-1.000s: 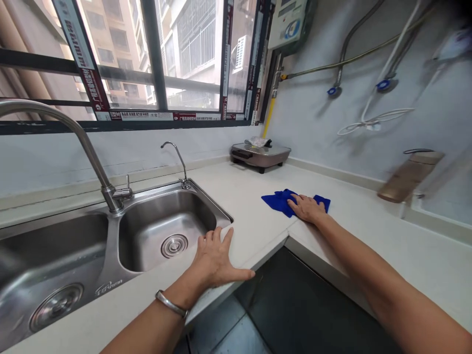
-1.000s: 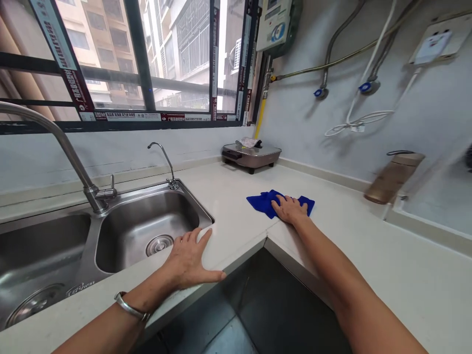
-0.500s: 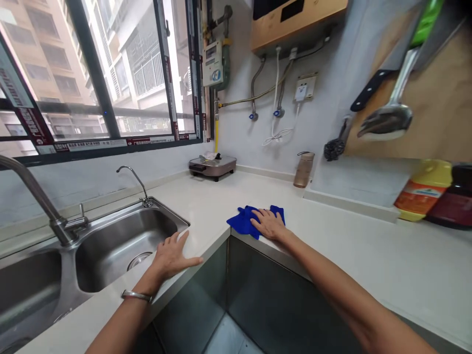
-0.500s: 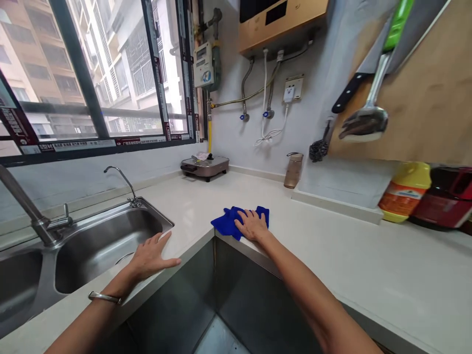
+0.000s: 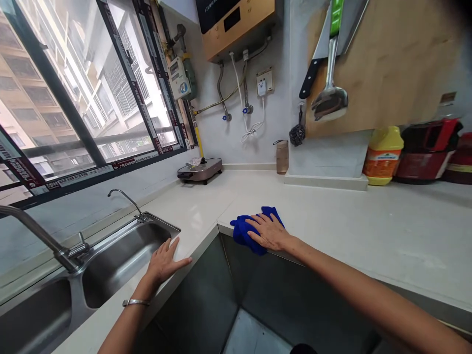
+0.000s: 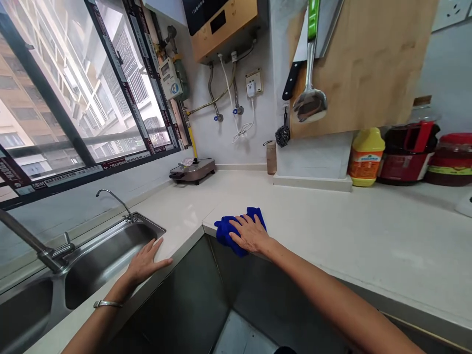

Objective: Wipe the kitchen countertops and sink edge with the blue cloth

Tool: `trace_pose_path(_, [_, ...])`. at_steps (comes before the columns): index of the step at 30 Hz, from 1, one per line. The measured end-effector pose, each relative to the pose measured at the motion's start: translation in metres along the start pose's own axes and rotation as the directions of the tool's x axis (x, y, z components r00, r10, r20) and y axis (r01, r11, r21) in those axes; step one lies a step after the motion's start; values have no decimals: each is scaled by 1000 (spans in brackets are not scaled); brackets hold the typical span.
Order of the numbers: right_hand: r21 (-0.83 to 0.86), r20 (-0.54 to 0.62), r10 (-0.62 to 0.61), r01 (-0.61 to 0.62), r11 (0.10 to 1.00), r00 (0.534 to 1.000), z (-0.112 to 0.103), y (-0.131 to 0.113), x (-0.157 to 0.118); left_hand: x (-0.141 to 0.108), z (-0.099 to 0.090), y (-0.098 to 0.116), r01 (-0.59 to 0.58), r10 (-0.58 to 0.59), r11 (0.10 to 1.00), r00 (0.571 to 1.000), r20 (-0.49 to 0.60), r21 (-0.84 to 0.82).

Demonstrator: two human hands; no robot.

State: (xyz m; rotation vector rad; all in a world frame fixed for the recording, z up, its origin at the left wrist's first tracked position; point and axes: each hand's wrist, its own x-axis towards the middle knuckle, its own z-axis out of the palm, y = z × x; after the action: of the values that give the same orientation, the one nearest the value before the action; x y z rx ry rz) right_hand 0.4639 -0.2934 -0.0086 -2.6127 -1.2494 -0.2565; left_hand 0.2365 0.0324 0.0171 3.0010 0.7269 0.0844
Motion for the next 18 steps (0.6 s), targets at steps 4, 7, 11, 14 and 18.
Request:
trace_pose_path(4, [-32, -90, -80, 78, 996, 993, 6, 2, -13, 0, -1, 3, -2, 2, 1000, 1000, -4, 20])
trace_pose_path(7, [-107, -112, -166, 154, 982, 980, 11, 1, -18, 0, 0, 4, 6, -6, 1000, 1000, -1, 29])
trace_pose_path(11, [-176, -100, -210, 191, 966, 972, 18, -4, -17, 1, -1, 6, 23, -23, 999, 1000, 13, 27])
trace_pose_path(14, [-201, -80, -204, 185, 962, 976, 23, -15, -7, 1, -1, 8, 32, -32, 999, 999, 22, 18])
trace_pose_path(18, [-192, -57, -202, 187, 963, 978, 27, -38, 25, 1, -2, 11, 39, -39, 999, 999, 13, 20])
